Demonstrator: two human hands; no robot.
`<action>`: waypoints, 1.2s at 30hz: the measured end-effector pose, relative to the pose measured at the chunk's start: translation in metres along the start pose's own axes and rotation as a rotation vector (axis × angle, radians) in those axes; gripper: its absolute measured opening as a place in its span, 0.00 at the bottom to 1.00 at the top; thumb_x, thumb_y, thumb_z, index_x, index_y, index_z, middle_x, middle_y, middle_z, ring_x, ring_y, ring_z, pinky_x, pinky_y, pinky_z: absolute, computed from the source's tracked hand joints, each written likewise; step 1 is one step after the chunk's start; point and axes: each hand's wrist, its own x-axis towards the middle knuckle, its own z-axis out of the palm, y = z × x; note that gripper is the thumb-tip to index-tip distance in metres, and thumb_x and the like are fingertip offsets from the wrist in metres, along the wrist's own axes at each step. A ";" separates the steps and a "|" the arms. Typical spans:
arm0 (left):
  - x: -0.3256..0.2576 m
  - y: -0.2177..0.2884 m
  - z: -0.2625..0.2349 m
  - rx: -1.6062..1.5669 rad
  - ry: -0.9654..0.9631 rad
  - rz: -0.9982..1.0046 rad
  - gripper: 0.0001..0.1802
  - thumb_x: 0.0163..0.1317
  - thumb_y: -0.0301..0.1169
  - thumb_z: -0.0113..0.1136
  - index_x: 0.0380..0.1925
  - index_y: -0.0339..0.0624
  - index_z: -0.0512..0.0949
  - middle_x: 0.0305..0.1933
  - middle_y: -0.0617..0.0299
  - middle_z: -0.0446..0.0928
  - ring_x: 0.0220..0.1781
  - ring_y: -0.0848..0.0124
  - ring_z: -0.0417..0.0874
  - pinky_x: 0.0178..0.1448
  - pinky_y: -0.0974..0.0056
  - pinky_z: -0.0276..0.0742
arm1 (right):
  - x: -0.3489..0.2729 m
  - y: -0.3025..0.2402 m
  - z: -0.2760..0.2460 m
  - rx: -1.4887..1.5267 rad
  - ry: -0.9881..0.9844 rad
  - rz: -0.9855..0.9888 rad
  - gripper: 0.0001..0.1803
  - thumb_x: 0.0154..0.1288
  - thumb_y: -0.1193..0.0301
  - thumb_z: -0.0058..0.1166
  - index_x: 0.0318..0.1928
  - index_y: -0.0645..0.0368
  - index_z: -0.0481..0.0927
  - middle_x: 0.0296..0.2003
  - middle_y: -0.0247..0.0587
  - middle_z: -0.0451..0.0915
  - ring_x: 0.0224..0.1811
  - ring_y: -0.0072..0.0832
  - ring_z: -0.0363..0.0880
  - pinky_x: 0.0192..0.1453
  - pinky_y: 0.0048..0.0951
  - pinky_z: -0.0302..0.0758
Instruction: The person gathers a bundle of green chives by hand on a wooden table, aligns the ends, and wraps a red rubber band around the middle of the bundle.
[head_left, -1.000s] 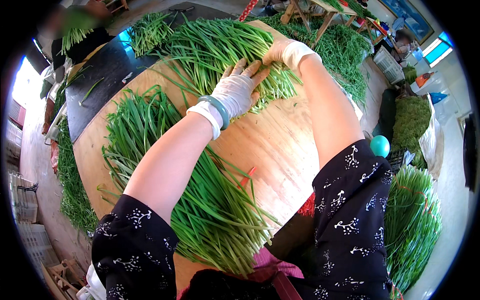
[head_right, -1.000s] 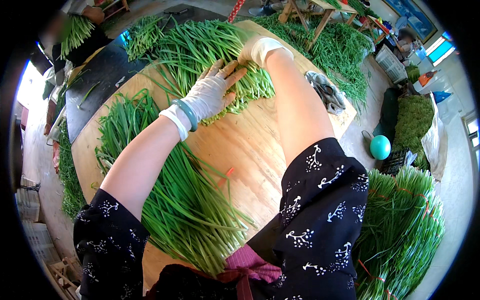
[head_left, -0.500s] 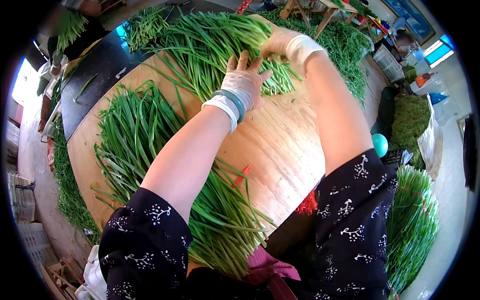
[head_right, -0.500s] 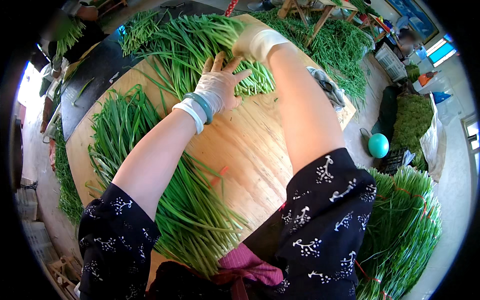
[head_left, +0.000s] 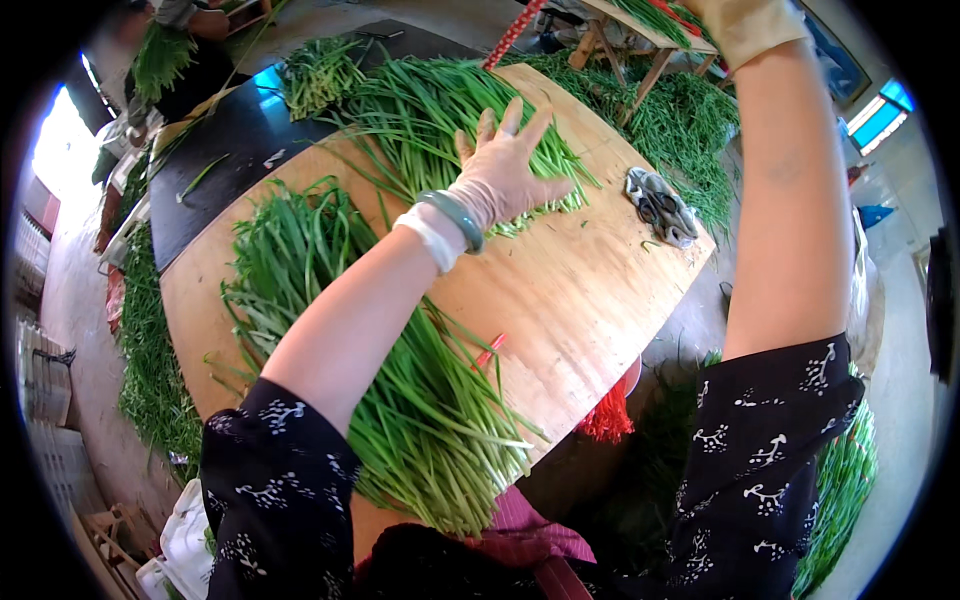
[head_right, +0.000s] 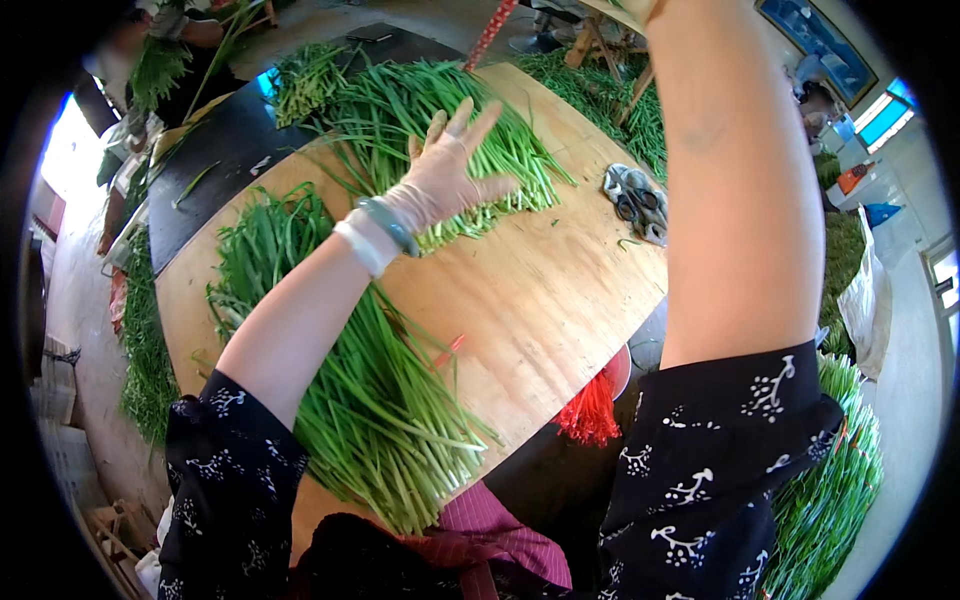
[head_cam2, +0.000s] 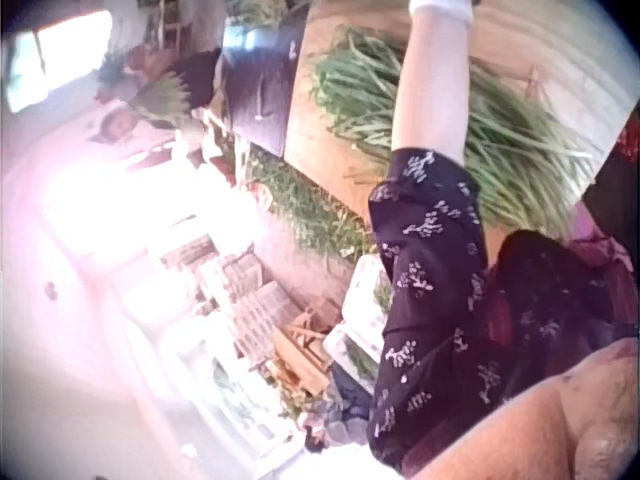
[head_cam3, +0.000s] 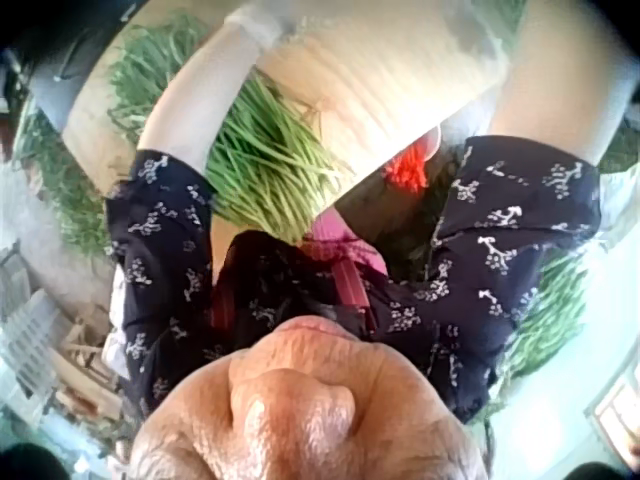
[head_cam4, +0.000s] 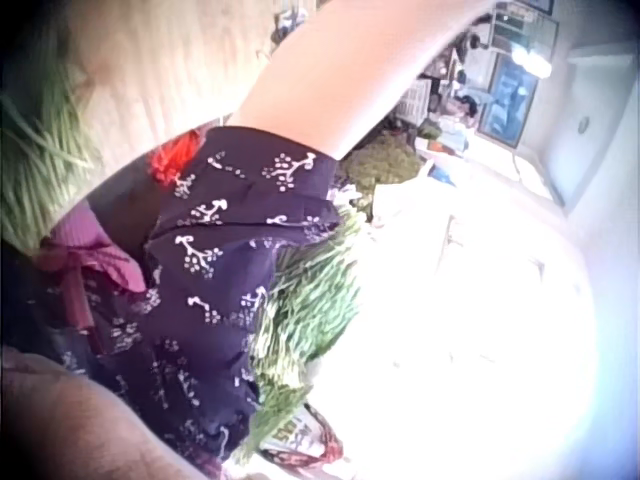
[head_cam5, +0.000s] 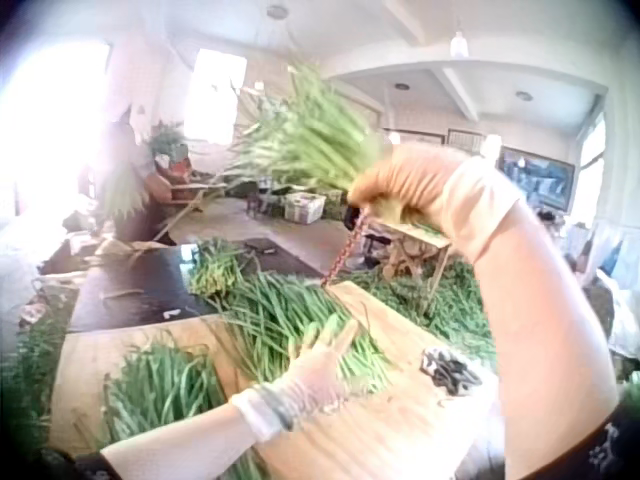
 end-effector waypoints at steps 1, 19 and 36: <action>-0.007 -0.005 -0.019 -0.394 0.008 0.102 0.54 0.49 0.59 0.61 0.69 0.47 0.46 0.73 0.46 0.39 0.75 0.53 0.37 0.72 0.47 0.35 | -0.009 -0.012 0.009 -0.295 -0.020 0.055 0.10 0.52 0.71 0.61 0.36 0.63 0.80 0.28 0.45 0.82 0.21 0.27 0.77 0.24 0.29 0.77; -0.318 -0.077 -0.147 -1.809 0.770 0.100 0.27 0.63 0.43 0.53 0.55 0.36 0.67 0.54 0.52 0.73 0.54 0.61 0.75 0.59 0.56 0.73 | -0.231 -0.037 0.304 -0.713 -0.361 -0.184 0.39 0.48 0.69 0.59 0.59 0.71 0.58 0.29 0.61 0.77 0.32 0.54 0.78 0.36 0.46 0.75; -0.423 -0.046 -0.139 -0.817 0.954 -0.120 0.29 0.42 0.21 0.72 0.47 0.36 0.73 0.43 0.61 0.79 0.44 0.72 0.80 0.52 0.67 0.75 | -0.223 0.038 0.443 0.315 -0.334 -0.371 0.64 0.22 0.62 0.79 0.62 0.68 0.53 0.55 0.56 0.68 0.60 0.44 0.65 0.65 0.35 0.62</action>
